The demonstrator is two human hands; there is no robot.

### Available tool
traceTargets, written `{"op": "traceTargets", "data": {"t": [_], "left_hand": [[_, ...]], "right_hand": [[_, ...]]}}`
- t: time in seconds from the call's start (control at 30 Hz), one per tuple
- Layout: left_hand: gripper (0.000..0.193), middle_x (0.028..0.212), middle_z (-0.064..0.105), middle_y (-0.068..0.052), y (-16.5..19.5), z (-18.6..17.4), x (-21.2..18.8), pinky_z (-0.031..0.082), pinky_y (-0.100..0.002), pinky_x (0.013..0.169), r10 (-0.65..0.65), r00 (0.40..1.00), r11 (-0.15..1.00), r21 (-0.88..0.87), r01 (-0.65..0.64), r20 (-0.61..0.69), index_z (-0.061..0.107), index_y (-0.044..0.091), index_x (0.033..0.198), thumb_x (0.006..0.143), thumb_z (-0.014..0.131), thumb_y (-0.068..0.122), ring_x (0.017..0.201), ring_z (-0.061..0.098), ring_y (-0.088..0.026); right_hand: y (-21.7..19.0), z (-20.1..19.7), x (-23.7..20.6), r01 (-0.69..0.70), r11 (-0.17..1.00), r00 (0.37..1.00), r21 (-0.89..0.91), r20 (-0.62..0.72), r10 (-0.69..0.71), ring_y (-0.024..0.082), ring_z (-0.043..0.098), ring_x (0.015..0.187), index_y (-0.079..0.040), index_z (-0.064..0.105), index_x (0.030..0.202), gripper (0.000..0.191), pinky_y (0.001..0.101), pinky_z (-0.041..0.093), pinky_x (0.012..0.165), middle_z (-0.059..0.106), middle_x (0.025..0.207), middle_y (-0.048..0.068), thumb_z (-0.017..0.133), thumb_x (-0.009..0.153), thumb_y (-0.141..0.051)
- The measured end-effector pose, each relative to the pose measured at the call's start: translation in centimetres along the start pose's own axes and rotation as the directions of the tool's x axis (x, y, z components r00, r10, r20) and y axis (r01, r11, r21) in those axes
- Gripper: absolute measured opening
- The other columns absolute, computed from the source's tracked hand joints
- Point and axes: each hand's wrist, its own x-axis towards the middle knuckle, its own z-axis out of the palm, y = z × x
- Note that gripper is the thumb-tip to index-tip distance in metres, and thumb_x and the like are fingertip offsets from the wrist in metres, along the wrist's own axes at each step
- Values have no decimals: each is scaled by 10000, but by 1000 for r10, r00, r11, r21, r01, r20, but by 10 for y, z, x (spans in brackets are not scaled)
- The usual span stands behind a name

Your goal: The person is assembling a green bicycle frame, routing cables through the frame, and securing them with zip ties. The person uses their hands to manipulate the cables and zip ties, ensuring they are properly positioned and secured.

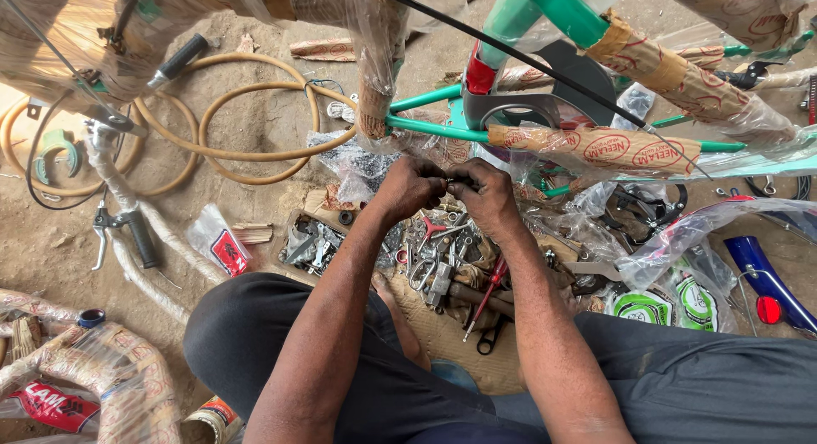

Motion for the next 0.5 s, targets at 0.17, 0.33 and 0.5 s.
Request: {"op": "traceTargets", "data": {"t": [0.17,0.33,0.5], "left_hand": [[236,777,751,-117,-2,1,2,613,-311,625,8,1000,1000,-26,-8,6,757,-73,991,854,677,102,663,727,-169],[243,811,758,-116,-2,1,3,621,-305,645,1,1000,1000,-21,-1,0,755,-62,1022,876,661,108,680,730,-162],[260,843,759,-116,1,1,3,630,-310,650,-10,1000,998,-57,10,-4,739,-57,1072,909,638,120,693,729,-159]], "right_hand": [[3,1,0,-12,1000,1000,-2,13,12,154,732,929,-44,731,1096,209,283,620,786,732,1023,71,748,889,-20],[7,0,0,-46,998,999,41,9,46,134,731,873,-36,718,1069,178,279,624,745,731,982,69,754,895,-29],[14,-2,0,-156,932,987,326,5,163,108,721,852,-26,704,1099,178,264,619,760,740,944,61,703,921,-22]]}}
